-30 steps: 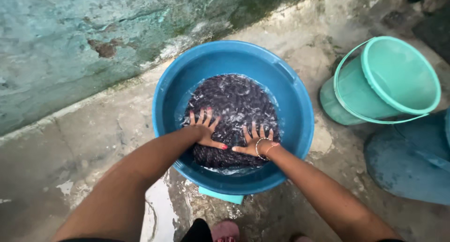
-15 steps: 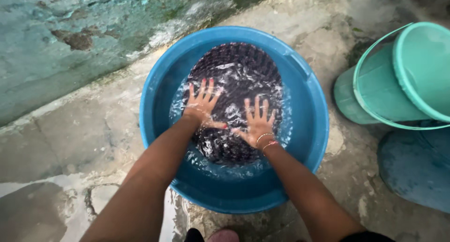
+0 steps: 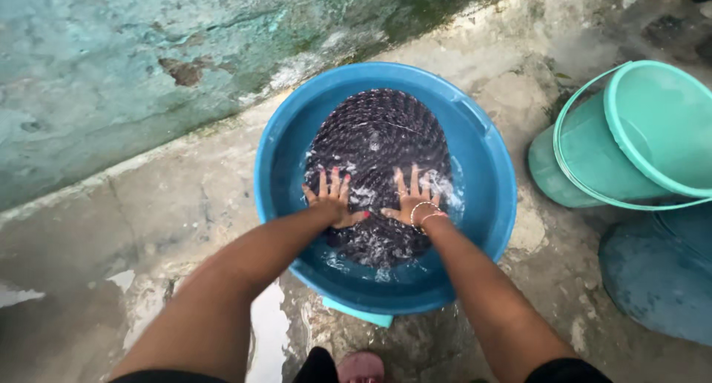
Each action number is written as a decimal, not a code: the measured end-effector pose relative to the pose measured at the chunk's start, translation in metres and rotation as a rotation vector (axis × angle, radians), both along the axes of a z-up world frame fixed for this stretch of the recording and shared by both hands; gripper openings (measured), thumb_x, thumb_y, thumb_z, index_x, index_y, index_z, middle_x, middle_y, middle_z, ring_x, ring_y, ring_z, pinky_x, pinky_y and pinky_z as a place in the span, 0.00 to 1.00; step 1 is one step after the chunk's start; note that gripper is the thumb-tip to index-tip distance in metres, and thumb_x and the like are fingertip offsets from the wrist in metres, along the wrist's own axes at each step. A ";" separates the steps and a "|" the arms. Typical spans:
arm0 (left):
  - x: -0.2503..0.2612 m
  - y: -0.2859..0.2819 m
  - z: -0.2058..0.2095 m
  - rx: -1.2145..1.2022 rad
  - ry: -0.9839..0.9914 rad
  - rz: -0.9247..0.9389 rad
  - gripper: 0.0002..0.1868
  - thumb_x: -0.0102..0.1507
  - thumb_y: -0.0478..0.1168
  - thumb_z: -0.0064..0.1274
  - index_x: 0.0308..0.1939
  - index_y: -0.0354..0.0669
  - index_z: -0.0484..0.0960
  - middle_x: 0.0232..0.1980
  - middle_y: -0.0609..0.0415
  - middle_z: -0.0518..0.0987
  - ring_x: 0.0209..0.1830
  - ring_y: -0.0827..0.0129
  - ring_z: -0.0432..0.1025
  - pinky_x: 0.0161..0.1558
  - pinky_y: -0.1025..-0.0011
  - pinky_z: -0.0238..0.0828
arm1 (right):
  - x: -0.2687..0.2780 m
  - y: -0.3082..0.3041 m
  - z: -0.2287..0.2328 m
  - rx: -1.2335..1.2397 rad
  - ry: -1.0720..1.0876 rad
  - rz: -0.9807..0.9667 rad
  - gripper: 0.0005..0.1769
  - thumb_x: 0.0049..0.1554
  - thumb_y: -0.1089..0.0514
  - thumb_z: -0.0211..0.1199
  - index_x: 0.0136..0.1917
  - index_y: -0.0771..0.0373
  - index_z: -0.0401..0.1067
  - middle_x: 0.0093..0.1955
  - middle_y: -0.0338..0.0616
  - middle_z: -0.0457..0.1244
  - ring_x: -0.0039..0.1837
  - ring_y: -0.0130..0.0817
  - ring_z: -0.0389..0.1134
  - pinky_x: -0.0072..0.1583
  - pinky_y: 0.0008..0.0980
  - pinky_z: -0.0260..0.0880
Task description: The person scrubs a small circular rug on the ground using a blue brush and soap. They then place the rug into a blue basin of water to rinse it, squeeze it by hand, and wring it out several times.
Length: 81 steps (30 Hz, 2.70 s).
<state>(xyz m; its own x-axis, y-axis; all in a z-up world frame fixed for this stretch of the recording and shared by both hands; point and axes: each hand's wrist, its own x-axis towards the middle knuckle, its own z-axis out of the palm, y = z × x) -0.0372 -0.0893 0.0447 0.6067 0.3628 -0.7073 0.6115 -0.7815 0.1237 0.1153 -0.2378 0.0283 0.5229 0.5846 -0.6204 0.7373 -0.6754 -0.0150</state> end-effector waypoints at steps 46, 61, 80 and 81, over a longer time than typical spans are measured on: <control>0.032 0.034 0.030 0.555 -0.335 -0.711 0.23 0.64 0.46 0.52 0.64 0.54 0.77 0.65 0.54 0.71 0.65 0.58 0.65 0.56 0.58 0.69 | 0.077 -0.008 0.133 0.205 -0.179 0.649 0.17 0.60 0.51 0.60 0.61 0.56 0.71 0.64 0.54 0.64 0.61 0.56 0.68 0.60 0.52 0.70; 0.123 0.098 -0.015 0.181 -0.272 -0.092 0.53 0.48 0.53 0.77 0.70 0.39 0.66 0.65 0.45 0.75 0.68 0.44 0.65 0.61 0.53 0.70 | 0.115 0.060 0.006 0.374 -0.290 0.466 0.36 0.47 0.50 0.75 0.64 0.63 0.66 0.62 0.51 0.66 0.65 0.52 0.65 0.61 0.47 0.67; 0.033 0.026 -0.015 0.377 -0.444 -0.517 0.39 0.61 0.60 0.50 0.67 0.38 0.64 0.76 0.33 0.58 0.71 0.30 0.57 0.62 0.34 0.58 | 0.049 -0.008 0.010 0.765 -0.583 0.899 0.24 0.35 0.49 0.58 0.47 0.53 0.71 0.57 0.51 0.65 0.65 0.53 0.63 0.60 0.56 0.64; 0.037 0.033 -0.018 0.274 -0.458 -0.467 0.36 0.66 0.58 0.50 0.67 0.34 0.62 0.77 0.32 0.56 0.70 0.29 0.57 0.63 0.32 0.57 | 0.056 -0.005 0.007 0.679 -0.388 0.766 0.18 0.44 0.51 0.59 0.48 0.54 0.72 0.61 0.53 0.63 0.67 0.54 0.61 0.62 0.60 0.59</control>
